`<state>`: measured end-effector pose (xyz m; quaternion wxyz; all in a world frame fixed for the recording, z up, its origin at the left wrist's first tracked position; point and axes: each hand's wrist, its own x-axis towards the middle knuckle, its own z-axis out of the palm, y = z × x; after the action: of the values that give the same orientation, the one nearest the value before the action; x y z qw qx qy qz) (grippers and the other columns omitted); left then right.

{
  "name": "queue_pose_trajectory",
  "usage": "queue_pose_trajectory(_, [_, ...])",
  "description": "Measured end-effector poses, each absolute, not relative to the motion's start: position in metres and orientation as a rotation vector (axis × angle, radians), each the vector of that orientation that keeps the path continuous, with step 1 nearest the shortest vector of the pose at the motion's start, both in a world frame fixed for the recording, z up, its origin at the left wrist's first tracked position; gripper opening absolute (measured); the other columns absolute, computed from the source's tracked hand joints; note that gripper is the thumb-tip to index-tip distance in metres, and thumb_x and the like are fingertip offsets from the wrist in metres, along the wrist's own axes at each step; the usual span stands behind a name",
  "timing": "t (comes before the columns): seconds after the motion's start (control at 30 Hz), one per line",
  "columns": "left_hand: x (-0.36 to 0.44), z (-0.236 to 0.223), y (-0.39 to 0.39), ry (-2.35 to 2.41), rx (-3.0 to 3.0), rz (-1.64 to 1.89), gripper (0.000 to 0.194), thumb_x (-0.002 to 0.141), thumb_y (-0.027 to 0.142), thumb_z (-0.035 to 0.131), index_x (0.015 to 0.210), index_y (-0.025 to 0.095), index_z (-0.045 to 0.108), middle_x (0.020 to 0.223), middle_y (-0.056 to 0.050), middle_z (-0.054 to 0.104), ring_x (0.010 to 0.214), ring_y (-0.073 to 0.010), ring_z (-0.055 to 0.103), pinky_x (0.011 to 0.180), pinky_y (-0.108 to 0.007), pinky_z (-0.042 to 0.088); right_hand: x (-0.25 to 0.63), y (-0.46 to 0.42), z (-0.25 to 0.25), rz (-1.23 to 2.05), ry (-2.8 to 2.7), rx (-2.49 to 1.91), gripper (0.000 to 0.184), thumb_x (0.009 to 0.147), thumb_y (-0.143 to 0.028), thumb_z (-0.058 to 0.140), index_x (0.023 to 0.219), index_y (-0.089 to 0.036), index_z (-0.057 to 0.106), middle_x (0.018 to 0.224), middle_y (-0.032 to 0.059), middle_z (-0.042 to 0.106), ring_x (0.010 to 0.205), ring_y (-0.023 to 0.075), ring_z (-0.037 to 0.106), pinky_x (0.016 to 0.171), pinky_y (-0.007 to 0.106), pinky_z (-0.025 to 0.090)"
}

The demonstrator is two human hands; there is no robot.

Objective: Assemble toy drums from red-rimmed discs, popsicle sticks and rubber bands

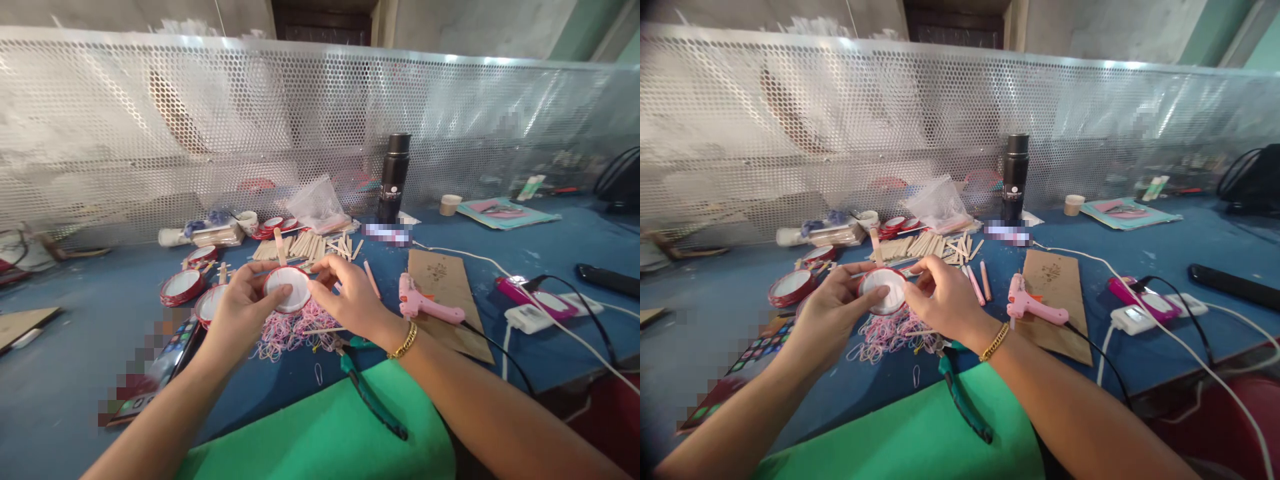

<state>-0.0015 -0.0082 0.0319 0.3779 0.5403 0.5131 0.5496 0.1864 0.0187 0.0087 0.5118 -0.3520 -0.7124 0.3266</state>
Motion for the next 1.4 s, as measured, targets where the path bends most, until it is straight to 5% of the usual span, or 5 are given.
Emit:
queue_pose_trajectory(0.17, [-0.026,0.036,-0.029,1.478,1.373,1.333,0.055,0.061,0.042,0.091,0.105,0.02,0.064,0.078,0.0,0.077,0.064,-0.0184,0.068,0.058,-0.027,0.051,0.191,0.023,0.01,0.778,-1.654,-0.864,0.023,0.089,-0.043,0.064,0.096,-0.021,0.063,0.076,0.0009,0.068,0.073,0.0166,0.064,0.07,0.03,0.05])
queue_pose_trajectory(0.5, [-0.083,0.011,-0.077,1.65,1.34,1.019,0.057,0.051,0.047,0.093,0.096,0.021,0.068,0.086,-0.007,0.08,0.074,-0.0263,0.073,0.06,-0.032,0.053,0.199,0.026,0.012,0.662,-2.236,-1.069,0.012,0.084,-0.024,0.075,0.074,-0.019,0.072,0.074,0.0008,0.075,0.068,0.0133,0.065,0.064,0.027,0.04])
queue_pose_trajectory(0.8, [-0.086,-0.005,-0.081,1.925,1.716,0.768,0.038,0.065,0.046,0.071,0.095,0.024,0.074,0.096,-0.008,0.082,0.092,-0.0347,0.075,0.083,-0.044,0.056,0.223,0.022,0.039,0.499,-2.776,-1.389,0.011,0.077,-0.025,0.076,0.087,-0.023,0.081,0.096,0.0049,0.082,0.091,0.0242,0.074,0.077,0.031,0.048])
queue_pose_trajectory(1.13, [-0.073,0.009,-0.097,2.172,2.008,0.368,0.048,0.087,0.059,0.054,0.11,0.026,0.079,0.112,-0.011,0.081,0.095,-0.0351,0.077,0.082,-0.043,0.058,0.215,0.012,0.044,0.303,-2.983,-1.539,0.025,0.079,-0.009,0.066,0.097,-0.018,0.081,0.107,0.0128,0.081,0.104,0.0294,0.074,0.089,0.038,0.05])
queue_pose_trajectory(1.4, [-0.025,0.034,-0.094,2.013,2.495,0.788,0.044,0.094,0.058,0.056,0.117,0.028,0.078,0.126,-0.012,0.077,0.122,-0.039,0.067,0.111,-0.051,0.046,0.228,0.016,0.046,0.471,-2.7,-1.206,0.015,0.081,-0.011,0.066,0.087,-0.021,0.076,0.09,0.0047,0.078,0.083,0.0195,0.069,0.066,0.03,0.041])
